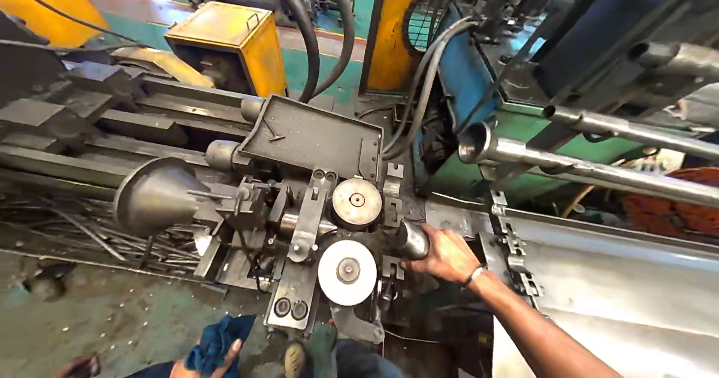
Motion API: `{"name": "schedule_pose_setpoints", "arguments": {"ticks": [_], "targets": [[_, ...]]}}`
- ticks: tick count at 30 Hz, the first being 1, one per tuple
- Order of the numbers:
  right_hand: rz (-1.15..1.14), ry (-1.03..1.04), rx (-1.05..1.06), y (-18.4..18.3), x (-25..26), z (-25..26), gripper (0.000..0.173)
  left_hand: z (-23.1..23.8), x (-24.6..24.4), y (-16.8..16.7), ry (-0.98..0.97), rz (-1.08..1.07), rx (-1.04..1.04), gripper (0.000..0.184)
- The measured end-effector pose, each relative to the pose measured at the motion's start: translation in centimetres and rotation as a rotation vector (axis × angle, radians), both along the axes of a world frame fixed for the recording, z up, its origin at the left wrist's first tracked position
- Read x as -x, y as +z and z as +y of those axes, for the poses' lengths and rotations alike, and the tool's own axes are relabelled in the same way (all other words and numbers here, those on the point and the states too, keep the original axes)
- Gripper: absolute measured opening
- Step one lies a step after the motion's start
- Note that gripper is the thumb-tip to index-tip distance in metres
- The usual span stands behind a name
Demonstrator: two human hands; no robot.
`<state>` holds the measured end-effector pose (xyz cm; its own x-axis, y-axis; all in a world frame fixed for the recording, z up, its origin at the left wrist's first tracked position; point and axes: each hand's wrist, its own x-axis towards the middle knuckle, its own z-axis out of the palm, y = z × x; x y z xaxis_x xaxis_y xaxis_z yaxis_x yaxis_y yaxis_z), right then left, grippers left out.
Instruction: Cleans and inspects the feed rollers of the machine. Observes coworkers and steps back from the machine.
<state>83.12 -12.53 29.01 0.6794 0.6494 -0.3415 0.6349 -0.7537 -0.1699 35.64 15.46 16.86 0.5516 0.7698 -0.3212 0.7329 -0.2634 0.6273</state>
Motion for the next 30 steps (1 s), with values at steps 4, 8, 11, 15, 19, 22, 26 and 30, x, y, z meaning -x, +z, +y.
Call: {"name": "schedule_pose_setpoints", "arguments": {"ticks": [4, 8, 11, 15, 19, 22, 26, 30], "targets": [[0.015, 0.077, 0.04, 0.4, -0.2, 2.3, 0.09, 0.2, -0.2, -3.0, -0.121, 0.222, 0.028, 0.084], [-0.02, 0.125, 0.081, 0.4, -0.1, 3.4, 0.096, -0.3, -0.2, -3.9, -0.1, 0.189, 0.047, 0.081], [-0.042, 0.158, 0.109, 0.5, -0.1, 3.5, 0.099, -1.0, -0.5, -4.5, -0.093, 0.165, 0.062, 0.079], [-0.056, 0.231, 0.111, 0.7, -0.3, 3.8, 0.105, -1.4, -1.4, -5.6, -0.124, 0.188, 0.07, 0.078], [-0.078, 0.382, 0.078, 0.0, -0.8, 4.3, 0.122, -1.6, -2.4, -5.5, -0.148, 0.24, 0.079, 0.075], [-0.118, 0.426, 0.077, -0.2, -0.8, 4.8, 0.124, -1.9, -2.7, -5.7, -0.139, 0.25, 0.08, 0.076], [-0.146, 0.348, 0.08, -0.4, -0.2, 5.0, 0.128, -2.5, -2.3, -6.1, -0.116, 0.207, 0.079, 0.076], [-0.142, 0.284, 0.11, -0.4, 0.2, 5.5, 0.132, -3.1, -1.6, -7.2, -0.086, 0.247, 0.092, 0.078]]}}
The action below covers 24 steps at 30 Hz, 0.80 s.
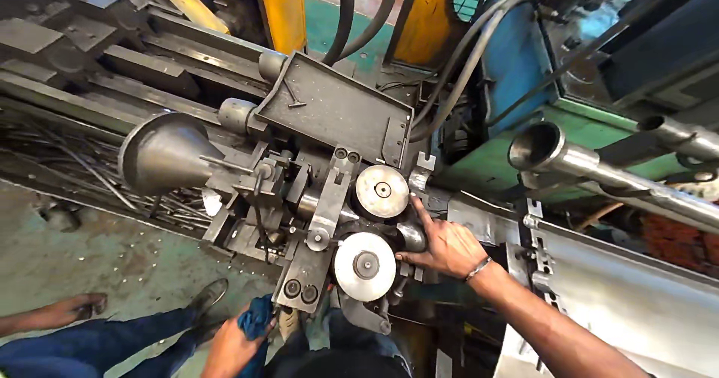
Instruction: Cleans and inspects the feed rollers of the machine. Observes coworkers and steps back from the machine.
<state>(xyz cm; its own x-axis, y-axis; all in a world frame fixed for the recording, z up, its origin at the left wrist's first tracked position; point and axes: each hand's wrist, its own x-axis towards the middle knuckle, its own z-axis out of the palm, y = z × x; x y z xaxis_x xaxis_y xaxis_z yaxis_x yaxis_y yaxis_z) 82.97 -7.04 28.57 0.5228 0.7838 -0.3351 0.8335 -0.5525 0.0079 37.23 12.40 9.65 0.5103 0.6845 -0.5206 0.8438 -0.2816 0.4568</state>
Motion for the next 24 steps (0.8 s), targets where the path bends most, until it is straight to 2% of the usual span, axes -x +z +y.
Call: {"name": "schedule_pose_setpoints", "arguments": {"ticks": [5, 11, 14, 16, 19, 21, 22, 24], "targets": [[0.016, -0.068, -0.005, -0.2, 0.3, 0.4, 0.143, -0.5, 0.4, 0.7, 0.023, -0.007, 0.013, 0.074], [0.032, -0.18, 0.034, -0.3, 0.6, 0.8, 0.156, -1.3, 0.5, -0.6, 0.028, -0.002, 0.019, 0.076], [0.08, -0.191, -0.004, -0.4, 0.3, 0.4, 0.143, -1.7, 0.1, 0.2, -0.014, -0.121, -0.04, 0.072], [0.121, -0.191, -0.027, -0.5, 0.0, 0.2, 0.131, -1.3, -0.8, 2.8, -0.095, -0.27, -0.142, 0.065], [0.204, -0.189, 0.004, -0.1, -0.6, 0.0, 0.135, 0.5, -3.1, 9.2, -0.366, -0.512, -0.278, 0.051], [0.249, -0.179, 0.015, 0.2, -0.7, -0.3, 0.137, 0.4, -5.9, 14.1, -0.557, -0.666, -0.225, 0.044], [0.255, -0.175, 0.015, 0.2, -0.8, -0.2, 0.137, 0.1, -7.6, 16.4, -0.652, -0.7, -0.192, 0.041], [0.251, -0.189, 0.029, 0.4, -0.5, 0.3, 0.139, -1.5, -11.7, 20.5, -0.85, -0.636, -0.162, 0.04]]}}
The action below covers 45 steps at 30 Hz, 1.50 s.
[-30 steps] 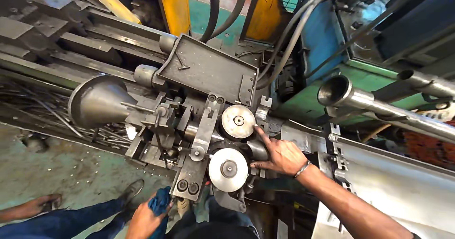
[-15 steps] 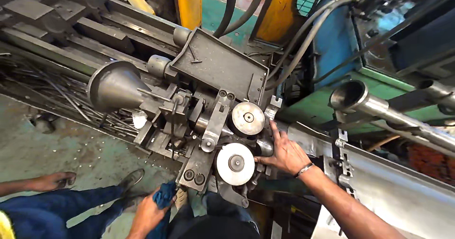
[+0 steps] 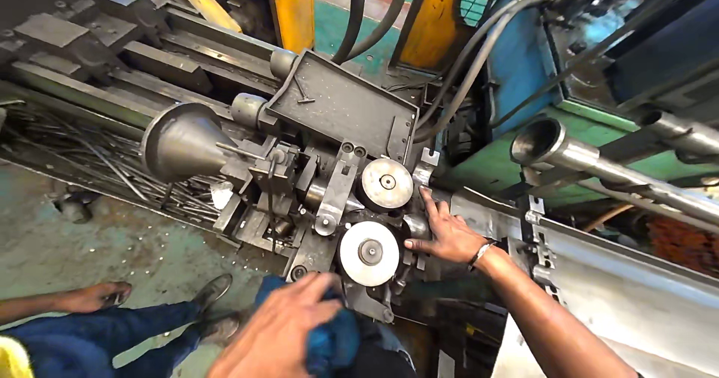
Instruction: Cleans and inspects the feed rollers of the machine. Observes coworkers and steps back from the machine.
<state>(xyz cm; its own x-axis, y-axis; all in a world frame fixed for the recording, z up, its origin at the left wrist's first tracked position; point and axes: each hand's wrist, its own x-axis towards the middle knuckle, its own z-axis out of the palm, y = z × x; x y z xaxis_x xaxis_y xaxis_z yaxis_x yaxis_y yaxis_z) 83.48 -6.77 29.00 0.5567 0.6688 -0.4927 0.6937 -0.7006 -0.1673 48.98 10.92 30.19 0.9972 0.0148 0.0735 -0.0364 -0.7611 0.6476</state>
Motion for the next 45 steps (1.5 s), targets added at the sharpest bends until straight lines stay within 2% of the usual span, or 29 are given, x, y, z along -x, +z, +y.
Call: {"name": "schedule_pose_setpoints", "arguments": {"ticks": [2, 6, 9, 14, 16, 17, 19, 21, 24, 26, 28, 39, 41, 45], "targets": [[-0.032, -0.011, 0.031, 0.3, 0.7, 0.5, 0.144, -2.8, -4.4, 2.9, -0.117, 0.145, -0.103, 0.056], [-0.092, -0.004, 0.082, 0.5, 1.2, 1.3, 0.147, -8.8, -12.3, 6.0, -0.178, 0.522, -0.261, 0.065], [-0.114, 0.014, 0.065, 0.3, 1.3, 1.0, 0.141, -9.9, -16.7, 6.0, -0.119, 0.725, -0.309, 0.071], [-0.106, 0.054, 0.014, -0.4, 1.0, 0.1, 0.142, -9.7, -18.9, 4.6, -0.069, 0.785, -0.397, 0.067], [0.021, 0.003, -0.154, -0.4, -0.3, -2.0, 0.131, -10.5, -18.7, 4.1, -0.053, 0.795, -0.419, 0.065], [0.107, -0.071, -0.304, -0.8, -1.4, -3.6, 0.119, -10.7, -18.7, 3.9, -0.042, 0.797, -0.419, 0.063], [0.228, -0.305, -0.627, -2.7, -2.8, -6.8, 0.089, -10.8, -18.6, 3.7, -0.03, 0.802, -0.397, 0.06], [0.336, -0.577, -0.825, -5.4, -2.8, -9.4, 0.074, -10.9, -18.4, 3.7, -0.031, 0.8, -0.381, 0.055], [0.753, -0.989, -1.118, -7.7, 0.7, -8.4, 0.057, -10.8, -18.2, 3.5, -0.034, 0.769, -0.383, 0.05], [0.829, -1.123, -1.301, -7.9, 2.3, -6.4, 0.046, -10.7, -18.1, 3.3, -0.034, 0.761, -0.373, 0.048], [0.85, -1.102, -1.344, -8.0, 2.6, -5.8, 0.045, -10.7, -18.0, 3.2, -0.034, 0.759, -0.357, 0.051], [0.866, -0.939, -1.241, -8.8, 1.9, -5.9, 0.057, -10.2, -17.9, 2.8, -0.006, 0.746, -0.334, 0.044], [0.791, -0.916, -1.245, -9.0, 1.8, -6.0, 0.056, -10.1, -17.9, 2.8, -0.004, 0.739, -0.329, 0.044], [0.559, -0.868, -1.253, -9.0, 1.7, -5.9, 0.042, -9.9, -17.9, 2.6, -0.027, 0.715, -0.325, 0.043]]}}
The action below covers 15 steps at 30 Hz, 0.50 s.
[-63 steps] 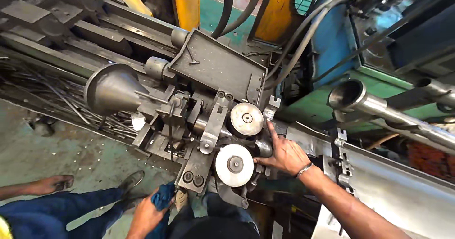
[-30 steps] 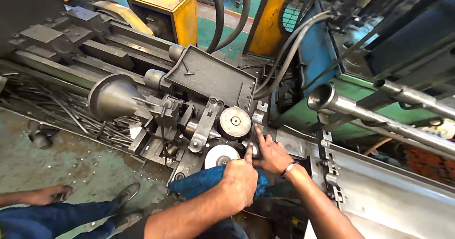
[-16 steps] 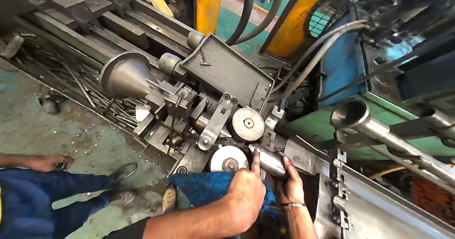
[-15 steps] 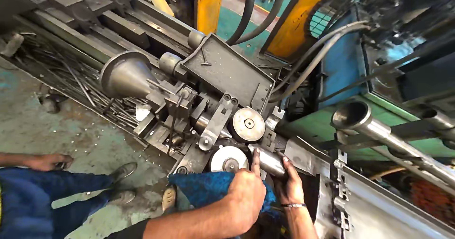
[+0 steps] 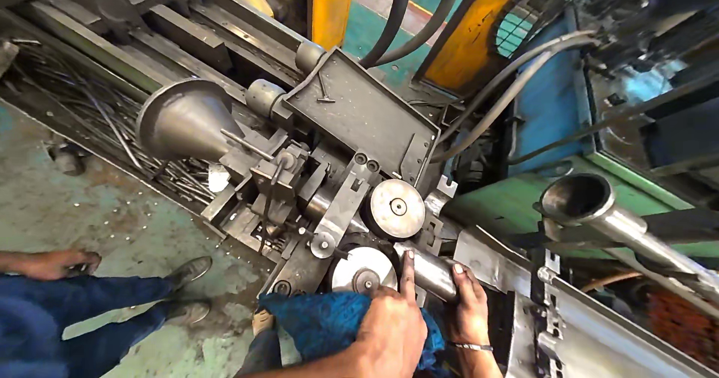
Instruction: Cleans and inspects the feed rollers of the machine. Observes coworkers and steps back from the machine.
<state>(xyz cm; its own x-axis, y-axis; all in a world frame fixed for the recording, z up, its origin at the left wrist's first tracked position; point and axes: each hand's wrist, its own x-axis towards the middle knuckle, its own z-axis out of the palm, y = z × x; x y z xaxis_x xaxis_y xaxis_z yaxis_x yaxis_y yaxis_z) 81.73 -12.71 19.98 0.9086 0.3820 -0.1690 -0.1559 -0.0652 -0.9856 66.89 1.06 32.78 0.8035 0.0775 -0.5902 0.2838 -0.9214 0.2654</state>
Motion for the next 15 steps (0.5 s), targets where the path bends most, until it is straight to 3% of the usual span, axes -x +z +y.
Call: {"name": "schedule_pose_setpoints", "arguments": {"ticks": [15], "targets": [[-0.105, 0.039, 0.048, 0.05, -0.14, -0.45, 0.046, -0.02, 0.48, -0.84, -0.012, -0.119, -0.072, 0.04]]}}
